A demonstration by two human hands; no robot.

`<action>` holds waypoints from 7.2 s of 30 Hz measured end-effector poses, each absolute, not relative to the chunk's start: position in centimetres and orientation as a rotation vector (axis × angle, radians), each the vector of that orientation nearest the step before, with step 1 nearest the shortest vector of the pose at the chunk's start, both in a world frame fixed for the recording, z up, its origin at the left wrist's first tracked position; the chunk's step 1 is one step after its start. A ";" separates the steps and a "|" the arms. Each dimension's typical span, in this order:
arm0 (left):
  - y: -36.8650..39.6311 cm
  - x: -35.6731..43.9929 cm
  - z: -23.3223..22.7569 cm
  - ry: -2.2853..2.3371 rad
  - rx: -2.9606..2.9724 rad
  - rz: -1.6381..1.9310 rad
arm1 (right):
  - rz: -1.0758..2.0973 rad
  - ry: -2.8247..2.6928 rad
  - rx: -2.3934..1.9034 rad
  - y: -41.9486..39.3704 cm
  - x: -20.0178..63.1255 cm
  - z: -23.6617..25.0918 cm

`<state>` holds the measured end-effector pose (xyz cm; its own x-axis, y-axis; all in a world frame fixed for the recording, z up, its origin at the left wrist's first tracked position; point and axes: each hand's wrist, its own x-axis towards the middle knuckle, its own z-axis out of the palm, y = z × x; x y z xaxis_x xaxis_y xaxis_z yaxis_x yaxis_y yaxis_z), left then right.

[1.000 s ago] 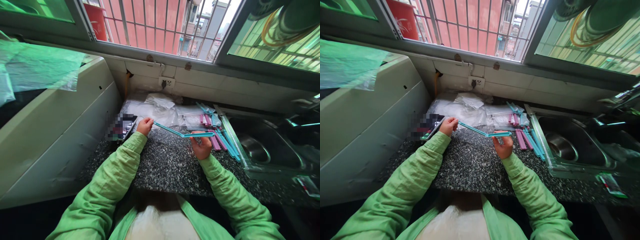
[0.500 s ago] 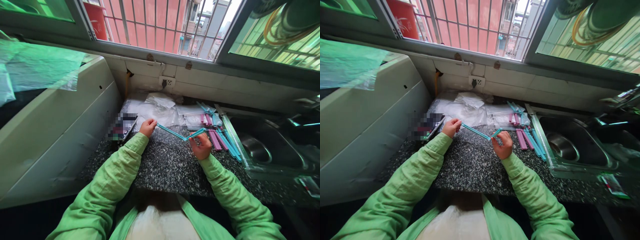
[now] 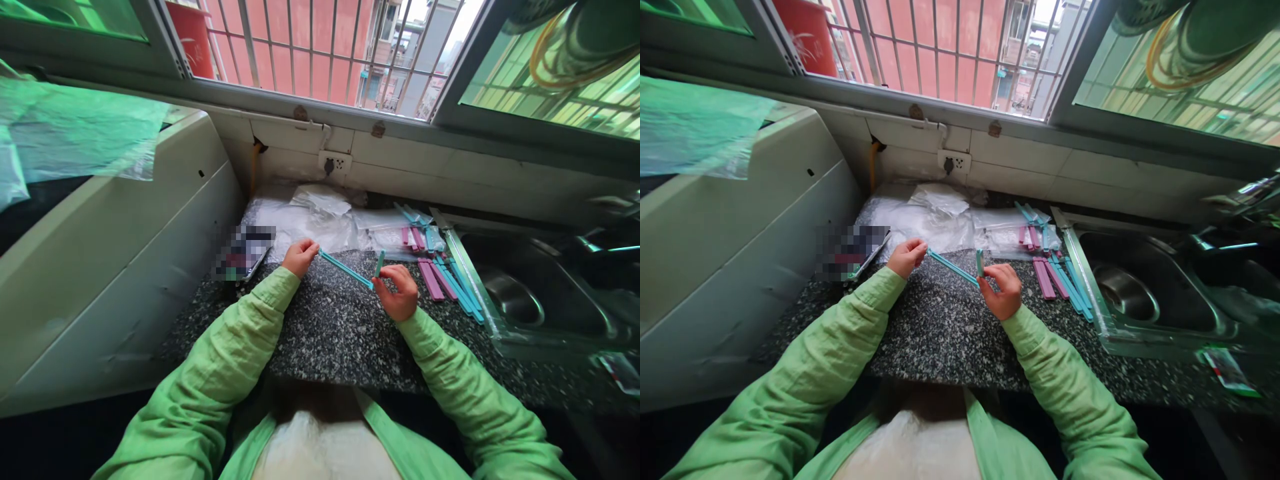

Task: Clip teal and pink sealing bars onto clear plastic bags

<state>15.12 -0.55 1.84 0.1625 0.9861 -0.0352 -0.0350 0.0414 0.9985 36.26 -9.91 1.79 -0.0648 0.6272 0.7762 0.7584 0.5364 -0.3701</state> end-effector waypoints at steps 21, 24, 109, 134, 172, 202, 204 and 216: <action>-1.7 15.8 2.1 1.013 1.289 1.024 | -0.130 -1.878 -1.161 -10.0 35.8 1.6; -1.8 15.9 2.1 1.019 1.311 1.024 | -0.128 -1.895 -1.179 -10.0 35.8 1.5; -2.4 16.2 2.3 0.977 1.375 0.999 | 0.503 -1.799 -1.347 -8.9 35.8 0.0; -2.2 16.1 2.2 0.965 1.383 1.031 | 0.272 -1.873 -1.354 -9.1 35.8 0.2; -1.7 26.7 -0.2 1.354 1.975 0.926 | -0.481 -2.016 -1.690 -13.1 43.0 0.7; -4.5 36.6 -0.3 1.043 2.627 0.504 | -0.332 -1.203 -2.580 -16.2 54.9 0.8; -4.5 36.6 -0.3 1.030 2.629 0.496 | -0.329 -1.269 -2.558 -16.2 54.6 0.7; -1.3 36.2 2.3 0.938 2.700 0.469 | -0.391 -1.525 -2.472 -14.9 52.2 3.7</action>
